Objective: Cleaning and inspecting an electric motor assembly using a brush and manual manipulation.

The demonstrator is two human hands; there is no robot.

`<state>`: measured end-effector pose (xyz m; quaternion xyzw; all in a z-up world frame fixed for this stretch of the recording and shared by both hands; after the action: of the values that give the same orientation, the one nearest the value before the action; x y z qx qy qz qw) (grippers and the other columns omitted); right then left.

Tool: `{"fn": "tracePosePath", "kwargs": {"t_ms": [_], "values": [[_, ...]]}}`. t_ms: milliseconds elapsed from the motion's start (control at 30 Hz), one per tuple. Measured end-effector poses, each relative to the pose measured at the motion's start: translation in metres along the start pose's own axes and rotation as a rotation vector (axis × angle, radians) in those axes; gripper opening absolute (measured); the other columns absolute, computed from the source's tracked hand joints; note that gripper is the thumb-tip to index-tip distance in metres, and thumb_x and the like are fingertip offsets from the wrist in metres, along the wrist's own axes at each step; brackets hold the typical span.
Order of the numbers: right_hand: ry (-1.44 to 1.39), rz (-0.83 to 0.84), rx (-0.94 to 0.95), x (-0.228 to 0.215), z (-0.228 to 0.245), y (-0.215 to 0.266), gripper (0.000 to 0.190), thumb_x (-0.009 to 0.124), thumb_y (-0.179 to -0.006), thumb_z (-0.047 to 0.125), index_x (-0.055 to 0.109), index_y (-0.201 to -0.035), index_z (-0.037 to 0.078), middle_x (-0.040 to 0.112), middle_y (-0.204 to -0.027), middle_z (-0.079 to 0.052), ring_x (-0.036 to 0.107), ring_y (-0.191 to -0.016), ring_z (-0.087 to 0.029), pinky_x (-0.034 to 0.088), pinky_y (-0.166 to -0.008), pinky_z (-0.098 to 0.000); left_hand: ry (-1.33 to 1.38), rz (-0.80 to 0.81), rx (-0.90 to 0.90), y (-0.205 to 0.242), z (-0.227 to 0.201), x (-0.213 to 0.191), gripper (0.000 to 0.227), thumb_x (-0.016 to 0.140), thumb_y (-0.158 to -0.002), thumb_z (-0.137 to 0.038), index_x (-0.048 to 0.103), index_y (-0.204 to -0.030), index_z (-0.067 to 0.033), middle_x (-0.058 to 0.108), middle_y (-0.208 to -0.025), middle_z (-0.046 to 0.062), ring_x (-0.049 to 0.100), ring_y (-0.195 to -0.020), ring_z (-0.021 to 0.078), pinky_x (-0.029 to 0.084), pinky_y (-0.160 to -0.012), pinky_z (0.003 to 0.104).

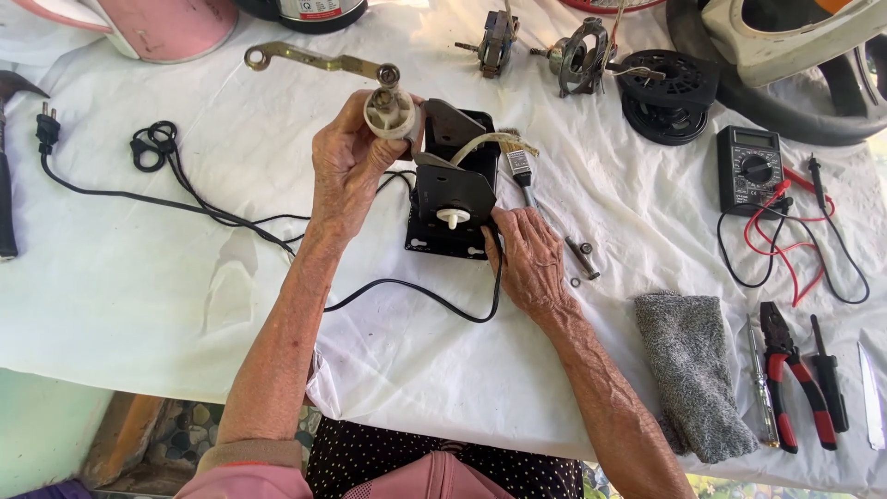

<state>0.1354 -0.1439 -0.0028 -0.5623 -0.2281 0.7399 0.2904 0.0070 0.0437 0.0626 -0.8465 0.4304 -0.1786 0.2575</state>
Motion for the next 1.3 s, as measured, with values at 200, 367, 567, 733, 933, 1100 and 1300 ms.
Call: {"fn": "tracePosePath", "kwargs": {"t_ms": [200, 367, 567, 733, 933, 1100, 1300], "values": [[0.004, 0.036, 0.027, 0.002, 0.0, 0.001, 0.024, 0.068, -0.095, 0.007, 0.057, -0.115, 0.0, 0.062, -0.098, -0.011, 0.061, -0.089, -0.024, 0.051, -0.075, -0.0347, -0.09, 0.008, 0.024, -0.009, -0.003, 0.0, 0.033, 0.068, -0.098, -0.022, 0.059, -0.127, -0.0089, 0.07, -0.116, 0.007, 0.067, -0.098, 0.0136, 0.061, -0.086, 0.028], [0.01, 0.031, 0.035, 0.003, 0.0, 0.002, 0.025, 0.068, -0.094, 0.006, 0.057, -0.116, 0.001, 0.062, -0.098, -0.011, 0.061, -0.09, -0.024, 0.051, -0.072, -0.0344, -0.071, -0.067, 0.026, -0.009, -0.009, 0.007, 0.027, 0.068, -0.1, -0.023, 0.059, -0.122, -0.0081, 0.068, -0.109, 0.004, 0.064, -0.095, 0.0124, 0.058, -0.091, 0.028], [0.006, 0.033, 0.037, 0.004, 0.0, 0.001, 0.026, 0.069, -0.094, 0.005, 0.057, -0.117, 0.001, 0.062, -0.099, -0.011, 0.062, -0.091, -0.024, 0.052, -0.076, -0.0345, -0.06, -0.116, 0.059, -0.007, -0.013, 0.015, 0.024, 0.066, -0.102, -0.022, 0.058, -0.12, -0.0082, 0.064, -0.103, 0.003, 0.058, -0.09, 0.0118, 0.054, -0.085, 0.027], [-0.004, 0.015, 0.013, 0.002, 0.001, -0.001, 0.025, 0.069, -0.093, 0.004, 0.057, -0.116, -0.001, 0.061, -0.098, -0.012, 0.061, -0.089, -0.025, 0.052, -0.076, -0.0351, 0.022, -0.148, 0.113, -0.003, -0.012, 0.014, 0.024, 0.066, -0.103, -0.022, 0.058, -0.122, -0.0096, 0.064, -0.109, 0.003, 0.062, -0.095, 0.0127, 0.061, -0.099, 0.033], [-0.001, 0.03, 0.027, 0.003, -0.003, -0.001, 0.027, 0.069, -0.094, 0.006, 0.057, -0.118, -0.001, 0.062, -0.1, -0.012, 0.062, -0.091, -0.024, 0.053, -0.075, -0.0343, 0.0, -0.179, 0.085, -0.005, -0.011, 0.014, 0.026, 0.068, -0.101, -0.025, 0.057, -0.118, -0.0079, 0.064, -0.104, 0.003, 0.063, -0.09, 0.0142, 0.058, -0.092, 0.031], [-0.007, 0.025, 0.03, 0.003, -0.001, 0.0, 0.028, 0.068, -0.093, 0.004, 0.057, -0.118, -0.001, 0.061, -0.098, -0.011, 0.061, -0.087, -0.024, 0.052, -0.071, -0.0337, 0.014, -0.104, 0.072, -0.002, -0.015, 0.014, 0.025, 0.064, -0.106, -0.029, 0.056, -0.126, -0.015, 0.061, -0.121, -0.003, 0.053, -0.111, 0.0095, 0.043, -0.11, 0.035], [-0.046, -0.011, 0.009, 0.003, 0.002, 0.0, 0.025, 0.075, -0.088, 0.005, 0.06, -0.107, 0.003, 0.061, -0.089, -0.008, 0.061, -0.081, -0.021, 0.052, -0.07, -0.0316, 0.179, -0.102, 0.038, -0.005, -0.011, 0.011, 0.027, 0.067, -0.104, -0.026, 0.056, -0.125, -0.0117, 0.062, -0.116, 0.002, 0.063, -0.112, 0.0177, 0.053, -0.114, 0.044]]}}
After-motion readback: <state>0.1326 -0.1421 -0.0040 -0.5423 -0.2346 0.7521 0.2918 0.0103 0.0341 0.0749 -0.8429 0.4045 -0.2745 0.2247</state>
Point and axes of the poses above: each hand's wrist, its own y-axis away from the middle knuckle, its own x-axis out of the palm, z = x × y, the point moved 3 cm from there along -y, towards the middle knuckle
